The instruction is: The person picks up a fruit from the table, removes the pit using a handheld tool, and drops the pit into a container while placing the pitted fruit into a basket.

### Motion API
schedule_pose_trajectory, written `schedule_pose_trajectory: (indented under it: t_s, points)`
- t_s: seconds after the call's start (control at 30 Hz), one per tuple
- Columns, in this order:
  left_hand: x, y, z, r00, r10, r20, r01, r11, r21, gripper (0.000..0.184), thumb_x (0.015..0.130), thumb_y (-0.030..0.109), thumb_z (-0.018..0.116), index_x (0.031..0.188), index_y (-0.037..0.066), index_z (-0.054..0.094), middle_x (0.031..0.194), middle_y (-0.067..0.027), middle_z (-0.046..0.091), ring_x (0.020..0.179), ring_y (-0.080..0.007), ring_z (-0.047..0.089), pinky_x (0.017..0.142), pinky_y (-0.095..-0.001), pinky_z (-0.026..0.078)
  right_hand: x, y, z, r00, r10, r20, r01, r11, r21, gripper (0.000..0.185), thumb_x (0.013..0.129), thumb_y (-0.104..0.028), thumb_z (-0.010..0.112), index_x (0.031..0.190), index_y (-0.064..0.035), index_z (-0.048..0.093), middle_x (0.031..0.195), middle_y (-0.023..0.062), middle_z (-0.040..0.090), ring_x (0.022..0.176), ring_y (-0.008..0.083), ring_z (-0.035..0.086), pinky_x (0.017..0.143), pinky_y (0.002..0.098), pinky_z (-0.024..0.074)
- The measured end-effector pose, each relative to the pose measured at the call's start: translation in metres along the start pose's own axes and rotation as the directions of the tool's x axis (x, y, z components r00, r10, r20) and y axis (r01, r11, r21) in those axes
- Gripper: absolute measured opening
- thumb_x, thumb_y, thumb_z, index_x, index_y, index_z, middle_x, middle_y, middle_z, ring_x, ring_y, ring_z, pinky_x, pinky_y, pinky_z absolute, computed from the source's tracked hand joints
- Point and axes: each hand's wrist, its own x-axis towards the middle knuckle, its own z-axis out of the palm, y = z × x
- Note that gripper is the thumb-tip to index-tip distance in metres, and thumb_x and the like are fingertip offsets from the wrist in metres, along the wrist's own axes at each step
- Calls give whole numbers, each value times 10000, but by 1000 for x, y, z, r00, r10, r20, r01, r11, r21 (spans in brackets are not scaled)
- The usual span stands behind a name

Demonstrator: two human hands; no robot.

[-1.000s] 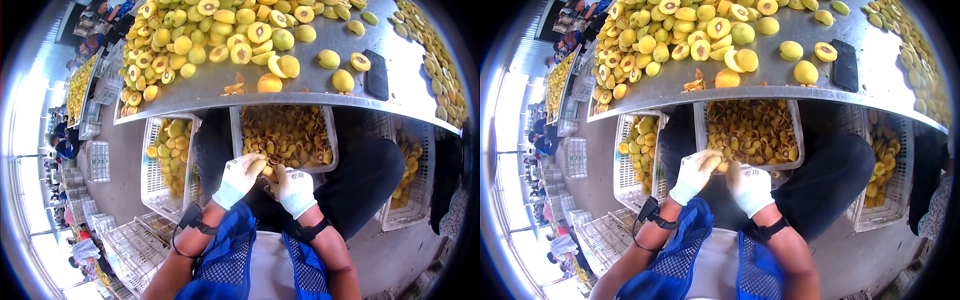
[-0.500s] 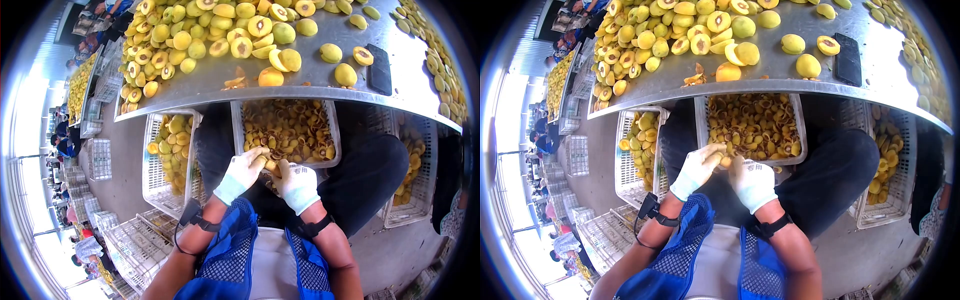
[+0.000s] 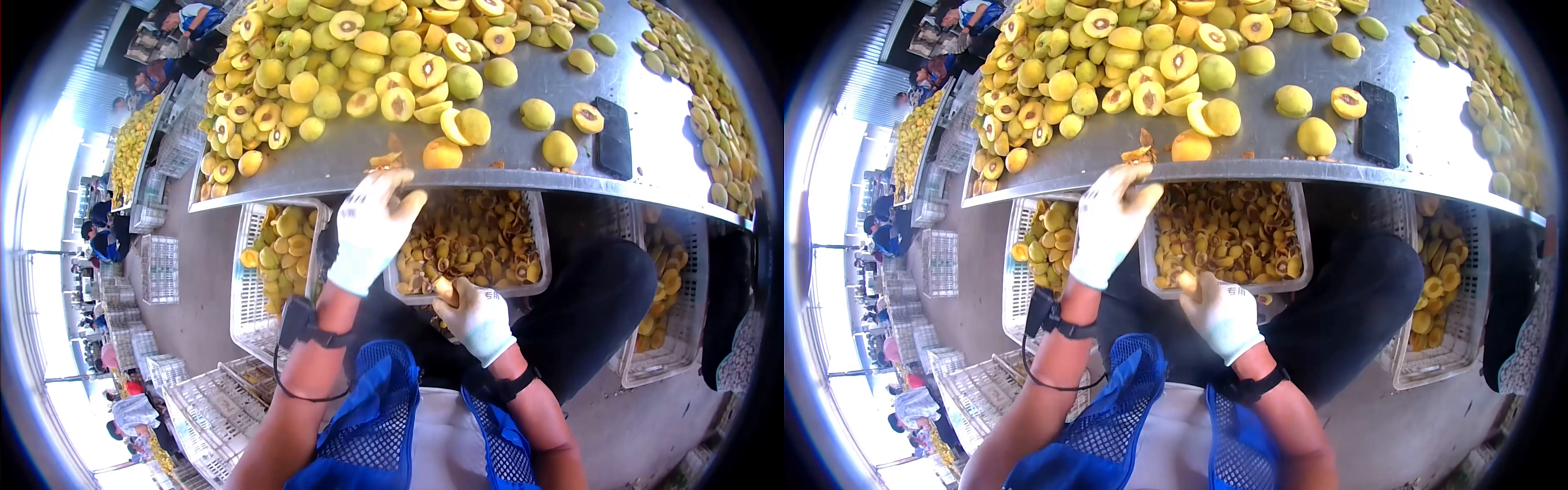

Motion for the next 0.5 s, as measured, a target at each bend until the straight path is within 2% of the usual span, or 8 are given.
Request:
schedule_pose_trajectory:
  t_s: [0.03, 0.13, 0.27, 0.33, 0.43, 0.5]
  points:
    - [15, -7, 11, 999, 4, -41, -2, 998, 59, 287, 863, 208, 779, 1095, 47, 726, 1099, -164, 729, 963, -330, 706, 878, -395, 566, 1, -1, -1, 1000, 13, 15, -14, 1000, 10, 275, 866, -306, 746, 838, -82, 588, 681, 175, 672, 631, 379, 682, 581, 484, 538]
    - [59, -13, 31, 981, -146, 128, 122, 977, 174, 477, 864, 448, 744, 1142, 61, 726, 1150, -173, 730, 1048, -345, 699, 921, -418, 550, 1, -2, -1, 999, 46, 26, -47, 998, 35, 277, 868, -324, 736, 856, -78, 611, 710, 184, 687, 657, 393, 689, 600, 496, 542]
    - [102, -7, 52, 862, -289, 416, 122, 915, 384, 636, 809, 616, 711, 1111, 57, 738, 1135, -184, 740, 1106, -335, 697, 961, -438, 538, 2, -4, -5, 997, 66, 35, -68, 996, 64, 278, 873, -322, 726, 853, -67, 618, 714, 189, 686, 667, 400, 689, 609, 498, 544]
    - [118, 11, 44, 762, -322, 562, 124, 924, 361, 656, 812, 603, 717, 1149, 41, 723, 1132, -226, 736, 1105, -362, 692, 964, -441, 531, 2, -6, -7, 996, 81, 46, -85, 993, 83, 278, 874, -320, 724, 858, -62, 620, 717, 190, 687, 670, 400, 690, 610, 498, 544]
    - [121, -3, 57, 767, -301, 567, 82, 922, 378, 625, 805, 567, 716, 1157, 51, 726, 1135, -220, 737, 1105, -366, 691, 959, -442, 534, 2, -5, -8, 995, 76, 61, -81, 993, 89, 289, 879, -329, 713, 870, -56, 620, 718, 202, 685, 675, 408, 689, 615, 505, 541]
    - [114, -17, 60, 837, -259, 482, 131, 950, 283, 602, 797, 530, 720, 1167, 55, 725, 1131, -212, 739, 1097, -371, 691, 960, -443, 535, 3, -5, -9, 996, 71, 60, -77, 992, 100, 294, 880, -334, 709, 876, -54, 621, 717, 208, 682, 678, 415, 688, 616, 507, 541]
